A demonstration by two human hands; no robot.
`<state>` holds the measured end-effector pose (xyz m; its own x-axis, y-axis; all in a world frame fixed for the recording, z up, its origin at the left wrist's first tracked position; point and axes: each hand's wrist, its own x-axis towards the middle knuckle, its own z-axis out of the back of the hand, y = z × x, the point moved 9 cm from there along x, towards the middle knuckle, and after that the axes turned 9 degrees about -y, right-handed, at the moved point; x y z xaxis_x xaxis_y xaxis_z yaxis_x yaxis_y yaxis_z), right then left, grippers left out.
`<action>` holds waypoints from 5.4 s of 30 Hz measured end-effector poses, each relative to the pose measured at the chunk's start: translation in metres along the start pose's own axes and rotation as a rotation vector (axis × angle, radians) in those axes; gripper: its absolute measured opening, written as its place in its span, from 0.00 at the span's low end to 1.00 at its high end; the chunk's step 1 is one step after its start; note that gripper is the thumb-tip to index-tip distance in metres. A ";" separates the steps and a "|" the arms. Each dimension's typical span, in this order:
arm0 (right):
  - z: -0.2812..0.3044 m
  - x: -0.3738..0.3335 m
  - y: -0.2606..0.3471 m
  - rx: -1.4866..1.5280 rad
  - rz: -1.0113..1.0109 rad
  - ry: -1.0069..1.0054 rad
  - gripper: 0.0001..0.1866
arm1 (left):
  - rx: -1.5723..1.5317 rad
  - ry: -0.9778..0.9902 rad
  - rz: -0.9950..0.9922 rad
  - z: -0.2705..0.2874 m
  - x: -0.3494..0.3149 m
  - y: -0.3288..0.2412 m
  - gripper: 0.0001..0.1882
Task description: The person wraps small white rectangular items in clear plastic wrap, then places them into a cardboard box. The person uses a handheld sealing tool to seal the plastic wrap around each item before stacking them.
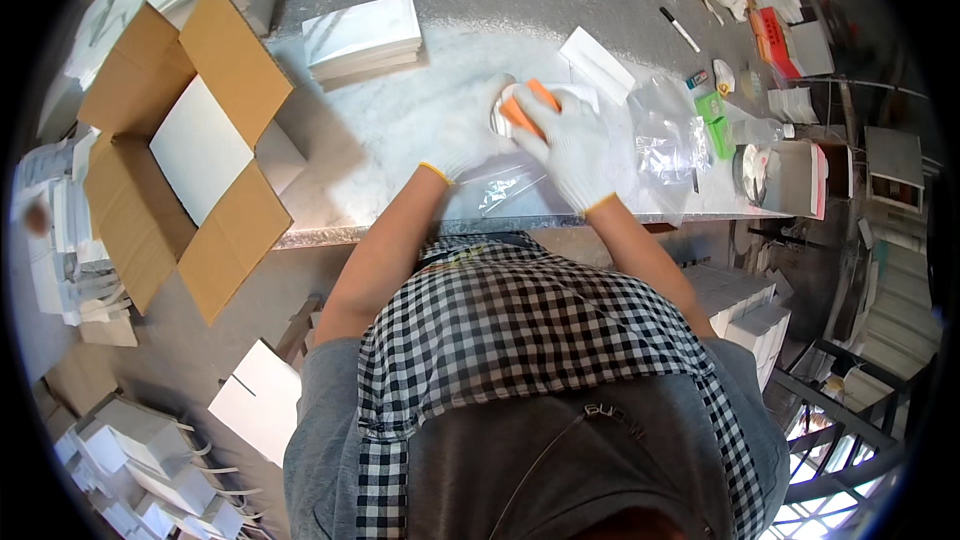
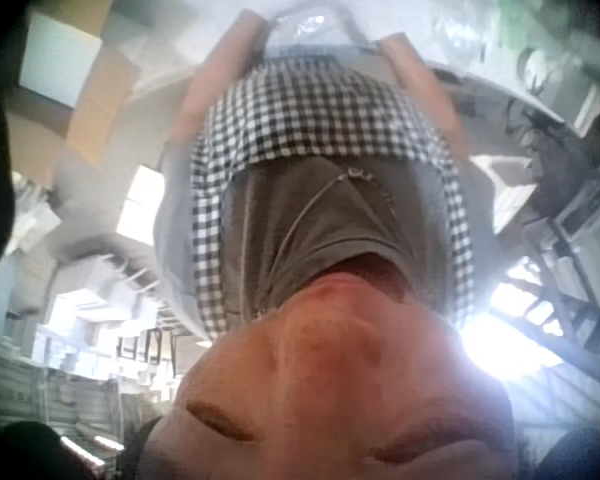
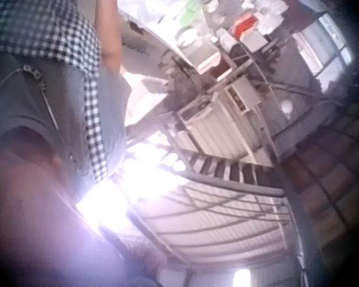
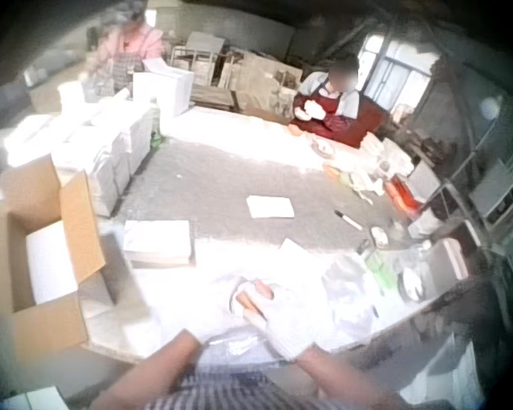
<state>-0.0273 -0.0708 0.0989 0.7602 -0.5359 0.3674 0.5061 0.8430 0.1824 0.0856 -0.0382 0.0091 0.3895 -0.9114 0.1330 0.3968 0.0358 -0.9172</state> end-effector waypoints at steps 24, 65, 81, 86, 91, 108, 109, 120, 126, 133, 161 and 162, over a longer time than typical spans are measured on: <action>0.001 0.000 0.004 -0.039 0.045 0.077 0.23 | -0.008 0.072 0.099 0.003 -0.003 -0.003 0.41; -0.002 -0.010 -0.009 -0.039 -0.098 0.026 0.26 | 0.011 0.023 -0.001 -0.003 -0.001 0.011 0.45; 0.002 -0.027 0.004 -0.092 -0.142 0.074 0.24 | 0.099 -0.011 -0.007 0.000 -0.002 0.014 0.43; -0.002 -0.019 0.006 -0.059 -0.101 0.006 0.24 | -0.025 -0.013 0.003 -0.003 -0.004 0.014 0.43; -0.007 -0.011 0.005 -0.034 -0.125 0.064 0.24 | 0.088 -0.017 -0.024 0.002 -0.001 0.012 0.42; -0.001 -0.031 0.003 -0.083 -0.182 0.167 0.26 | 0.054 0.028 0.035 -0.007 -0.003 0.019 0.46; -0.001 -0.024 0.007 -0.085 -0.168 0.148 0.26 | 0.030 0.014 0.017 -0.008 -0.002 0.019 0.47; 0.001 -0.011 0.012 -0.073 -0.149 0.140 0.26 | -0.029 -0.009 -0.047 0.001 -0.002 0.005 0.46; -0.001 -0.029 0.004 -0.076 -0.138 0.119 0.25 | 0.016 0.034 0.059 -0.005 -0.002 0.017 0.43; -0.006 -0.008 0.015 -0.092 -0.127 0.077 0.26 | -0.044 -0.018 -0.001 -0.009 0.001 0.025 0.44; -0.021 -0.121 -0.191 0.032 -0.673 -0.077 0.36 | 0.193 0.052 0.078 0.004 0.014 -0.012 0.43; -0.024 -0.116 -0.190 0.057 -0.639 -0.056 0.35 | 0.211 0.061 0.133 0.003 0.010 -0.005 0.43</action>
<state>-0.2017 -0.1700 -0.0005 0.2929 -0.9311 0.2176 0.8283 0.3607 0.4286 0.0898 -0.0463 0.0159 0.4012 -0.9159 -0.0123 0.5124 0.2355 -0.8258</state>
